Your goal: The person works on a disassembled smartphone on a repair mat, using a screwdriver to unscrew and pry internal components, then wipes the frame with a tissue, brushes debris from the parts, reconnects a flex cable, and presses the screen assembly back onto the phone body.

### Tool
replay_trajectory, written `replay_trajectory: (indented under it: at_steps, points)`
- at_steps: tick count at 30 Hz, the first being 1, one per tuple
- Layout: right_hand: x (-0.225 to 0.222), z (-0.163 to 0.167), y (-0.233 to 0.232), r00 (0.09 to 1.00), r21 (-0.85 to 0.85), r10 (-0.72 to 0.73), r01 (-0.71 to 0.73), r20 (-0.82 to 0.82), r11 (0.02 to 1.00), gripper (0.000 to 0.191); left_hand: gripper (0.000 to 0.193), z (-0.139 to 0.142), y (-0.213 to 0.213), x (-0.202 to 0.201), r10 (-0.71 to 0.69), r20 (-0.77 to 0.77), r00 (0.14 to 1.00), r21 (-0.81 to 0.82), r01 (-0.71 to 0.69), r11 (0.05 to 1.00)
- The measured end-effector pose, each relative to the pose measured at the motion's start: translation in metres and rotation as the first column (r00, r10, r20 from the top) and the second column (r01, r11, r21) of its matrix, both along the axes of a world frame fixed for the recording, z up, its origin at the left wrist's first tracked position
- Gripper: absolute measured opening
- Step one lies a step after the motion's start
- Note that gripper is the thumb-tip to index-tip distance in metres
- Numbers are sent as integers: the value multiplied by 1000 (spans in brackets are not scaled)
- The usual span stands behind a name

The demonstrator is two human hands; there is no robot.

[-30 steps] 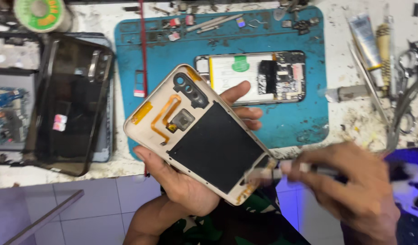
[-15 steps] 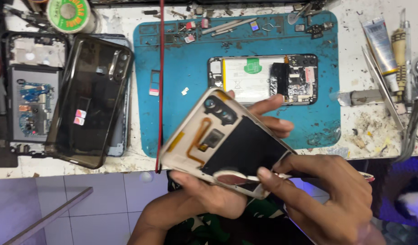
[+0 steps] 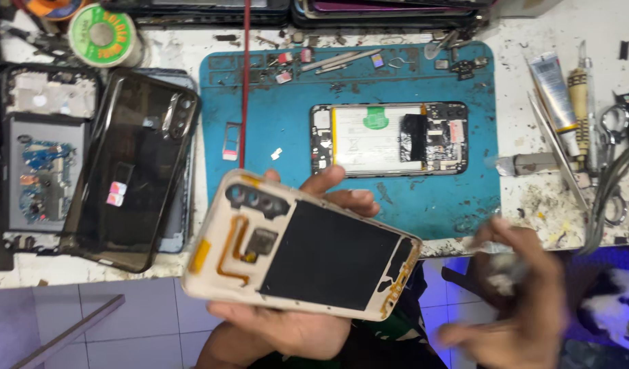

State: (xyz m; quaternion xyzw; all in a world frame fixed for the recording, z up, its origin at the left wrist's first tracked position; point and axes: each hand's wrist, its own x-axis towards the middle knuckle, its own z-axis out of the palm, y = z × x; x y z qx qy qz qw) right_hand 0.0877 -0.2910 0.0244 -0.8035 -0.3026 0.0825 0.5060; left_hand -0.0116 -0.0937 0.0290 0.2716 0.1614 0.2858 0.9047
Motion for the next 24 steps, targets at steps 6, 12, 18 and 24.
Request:
replay_trajectory:
  at_steps: [6,12,18,24]
  points:
    - [14,2,25,908,-127,390,-374,153,919,110,98,-17,-39,18,233,198,952,57,-249,967]
    - [59,15,6,869,-240,453,-404,200,882,97,70,-60,-13,-7,228,-388,893,-154,-307,939]
    - [92,25,-2,831,-401,556,-510,-3,761,81,68,-87,57,-17,-211,-650,730,220,446,867]
    - [92,14,-17,831,-370,555,-507,31,779,68,65,-107,90,12,136,-769,625,580,592,560]
